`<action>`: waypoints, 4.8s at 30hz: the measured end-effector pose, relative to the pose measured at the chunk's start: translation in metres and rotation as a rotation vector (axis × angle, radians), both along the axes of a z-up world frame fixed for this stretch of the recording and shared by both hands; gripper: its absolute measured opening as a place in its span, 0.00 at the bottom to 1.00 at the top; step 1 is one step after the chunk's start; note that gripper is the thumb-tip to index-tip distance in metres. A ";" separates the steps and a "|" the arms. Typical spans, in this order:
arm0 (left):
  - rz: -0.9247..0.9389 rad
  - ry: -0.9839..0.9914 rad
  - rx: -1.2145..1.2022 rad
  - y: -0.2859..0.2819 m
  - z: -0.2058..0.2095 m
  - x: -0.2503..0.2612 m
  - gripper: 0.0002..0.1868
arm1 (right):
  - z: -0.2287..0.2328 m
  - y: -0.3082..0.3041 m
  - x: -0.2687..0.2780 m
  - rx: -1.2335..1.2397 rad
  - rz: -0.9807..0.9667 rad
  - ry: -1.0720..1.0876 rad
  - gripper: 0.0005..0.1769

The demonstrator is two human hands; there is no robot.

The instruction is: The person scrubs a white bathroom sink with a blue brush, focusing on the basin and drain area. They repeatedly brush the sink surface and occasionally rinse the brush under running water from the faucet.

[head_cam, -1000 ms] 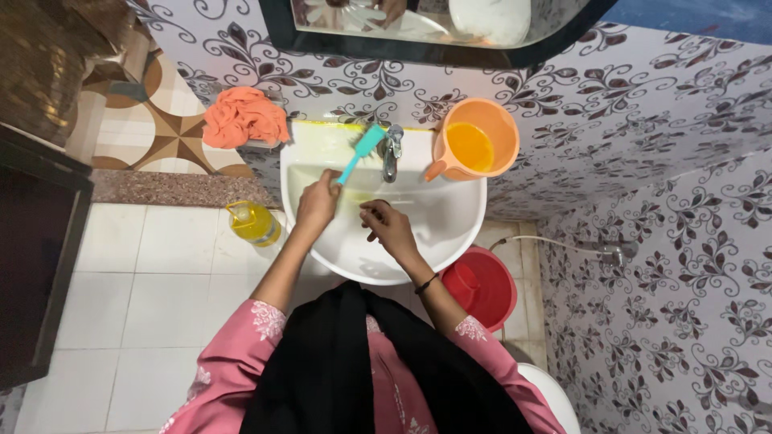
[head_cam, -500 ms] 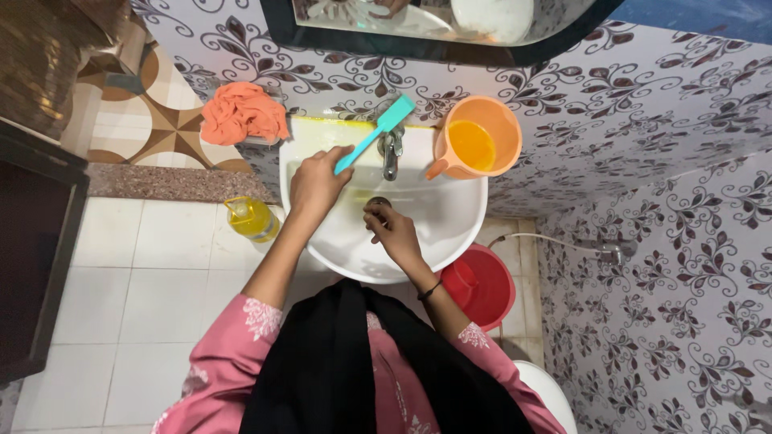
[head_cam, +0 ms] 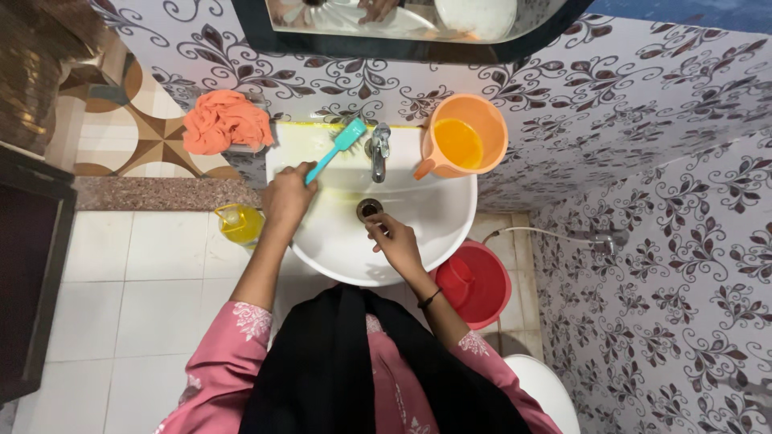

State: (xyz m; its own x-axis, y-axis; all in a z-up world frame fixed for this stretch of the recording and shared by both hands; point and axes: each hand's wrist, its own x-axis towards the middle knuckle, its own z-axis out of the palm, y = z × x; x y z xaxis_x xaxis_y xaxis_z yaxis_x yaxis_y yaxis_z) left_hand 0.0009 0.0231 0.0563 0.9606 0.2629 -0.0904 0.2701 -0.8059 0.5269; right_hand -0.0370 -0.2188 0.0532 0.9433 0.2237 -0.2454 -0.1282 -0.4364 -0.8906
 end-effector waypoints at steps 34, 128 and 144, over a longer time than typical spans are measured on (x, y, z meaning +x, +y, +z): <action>0.271 0.005 -0.653 -0.025 -0.048 -0.006 0.17 | -0.020 0.080 0.020 0.650 -0.019 0.644 0.21; -0.039 -0.521 -0.111 -0.043 -0.095 -0.071 0.06 | -0.014 0.054 0.052 -0.854 0.156 -0.656 0.24; -0.016 -0.612 -0.126 -0.042 -0.086 -0.074 0.03 | -0.034 0.049 0.017 -0.746 0.176 -0.727 0.26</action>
